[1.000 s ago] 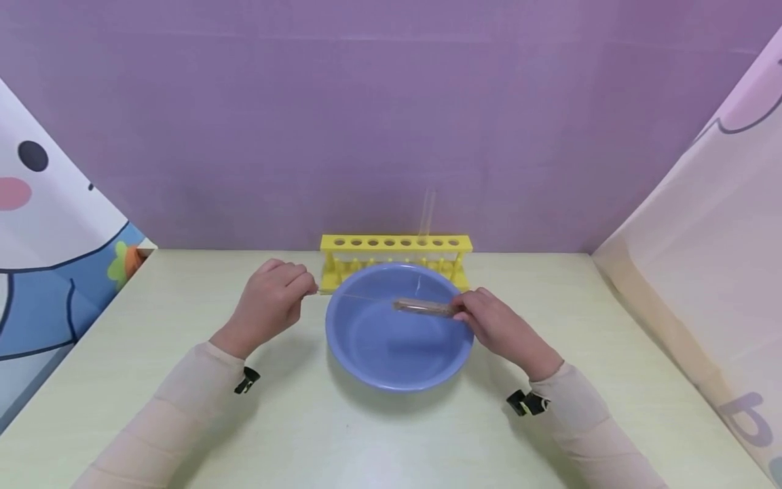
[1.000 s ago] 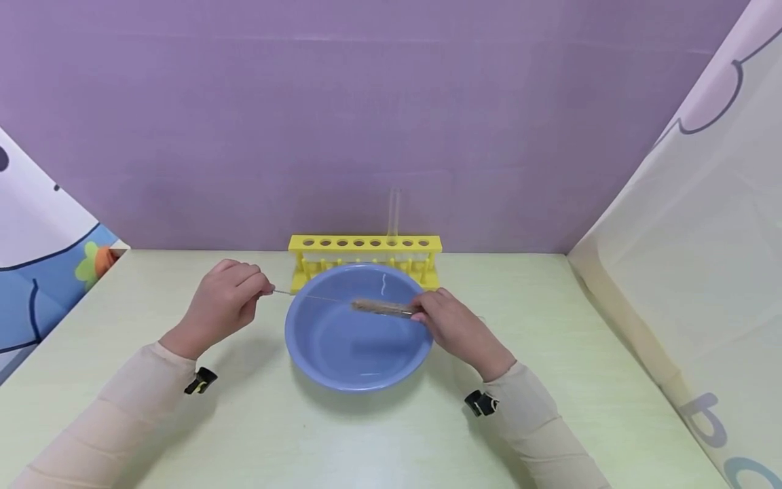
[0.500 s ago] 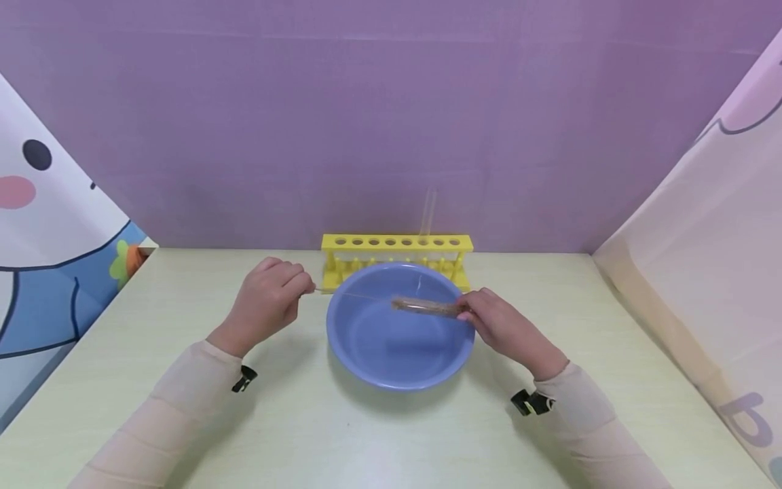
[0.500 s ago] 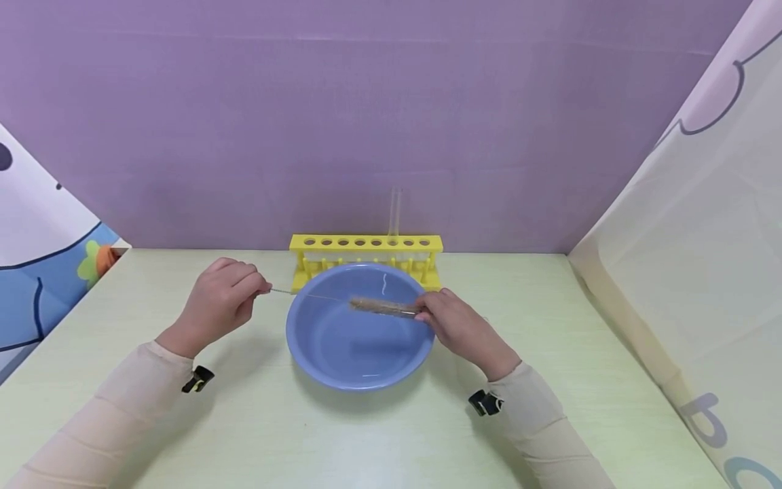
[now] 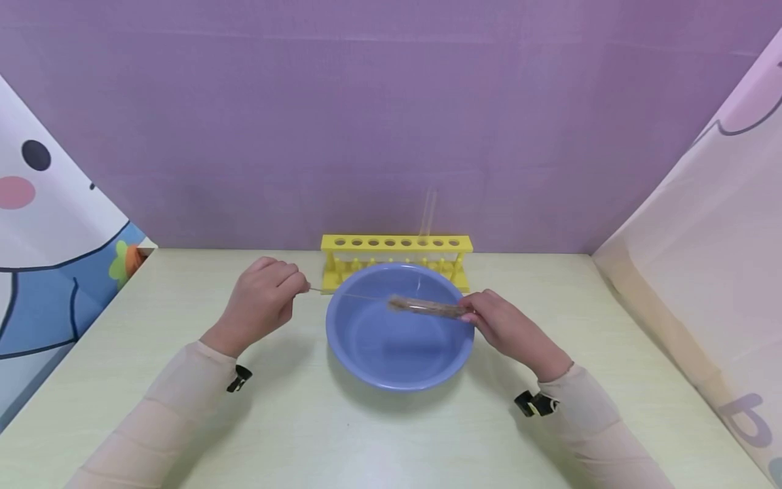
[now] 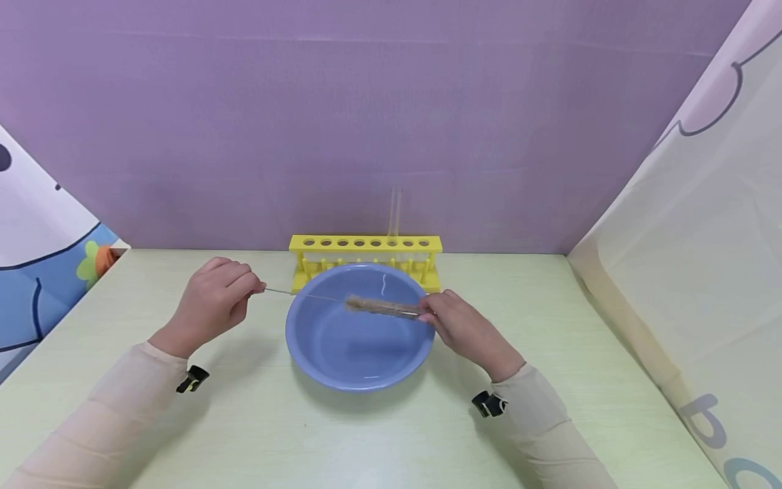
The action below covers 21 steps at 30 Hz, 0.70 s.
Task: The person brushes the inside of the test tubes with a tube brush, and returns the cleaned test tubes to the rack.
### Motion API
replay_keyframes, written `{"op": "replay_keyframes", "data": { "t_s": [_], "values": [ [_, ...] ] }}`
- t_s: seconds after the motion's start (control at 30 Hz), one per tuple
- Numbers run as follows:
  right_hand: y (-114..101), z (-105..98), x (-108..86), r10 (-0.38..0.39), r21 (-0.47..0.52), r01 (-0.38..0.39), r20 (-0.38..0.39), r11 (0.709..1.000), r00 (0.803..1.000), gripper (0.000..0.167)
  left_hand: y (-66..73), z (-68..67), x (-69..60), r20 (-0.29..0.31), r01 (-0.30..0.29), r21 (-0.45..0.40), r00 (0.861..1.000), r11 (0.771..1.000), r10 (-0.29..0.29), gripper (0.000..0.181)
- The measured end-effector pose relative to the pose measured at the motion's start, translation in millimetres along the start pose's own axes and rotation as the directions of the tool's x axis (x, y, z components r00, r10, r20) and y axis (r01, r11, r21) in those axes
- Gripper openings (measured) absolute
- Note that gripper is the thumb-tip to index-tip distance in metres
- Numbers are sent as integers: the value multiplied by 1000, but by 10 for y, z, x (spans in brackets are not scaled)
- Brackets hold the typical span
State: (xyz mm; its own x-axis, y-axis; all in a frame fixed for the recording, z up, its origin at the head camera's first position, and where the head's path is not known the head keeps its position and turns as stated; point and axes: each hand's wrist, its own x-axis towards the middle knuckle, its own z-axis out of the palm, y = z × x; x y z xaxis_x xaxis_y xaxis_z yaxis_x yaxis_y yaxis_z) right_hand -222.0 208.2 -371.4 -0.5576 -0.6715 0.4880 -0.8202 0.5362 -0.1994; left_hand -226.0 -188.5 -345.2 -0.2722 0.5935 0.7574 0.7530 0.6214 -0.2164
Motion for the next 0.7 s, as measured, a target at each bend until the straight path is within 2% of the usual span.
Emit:
{"op": "replay_keyframes", "data": {
  "t_s": [0.3,0.7],
  "values": [
    [23,-8,-16,-21,-2,21,-24,1000,999,14,-25,-20,3,-74,-33,9,997,999,34,25],
    [58,-31,-44,-52,1,52,-45,999,998,16,-67,-52,-27,-82,-46,21,996,999,47,28]
  ]
}}
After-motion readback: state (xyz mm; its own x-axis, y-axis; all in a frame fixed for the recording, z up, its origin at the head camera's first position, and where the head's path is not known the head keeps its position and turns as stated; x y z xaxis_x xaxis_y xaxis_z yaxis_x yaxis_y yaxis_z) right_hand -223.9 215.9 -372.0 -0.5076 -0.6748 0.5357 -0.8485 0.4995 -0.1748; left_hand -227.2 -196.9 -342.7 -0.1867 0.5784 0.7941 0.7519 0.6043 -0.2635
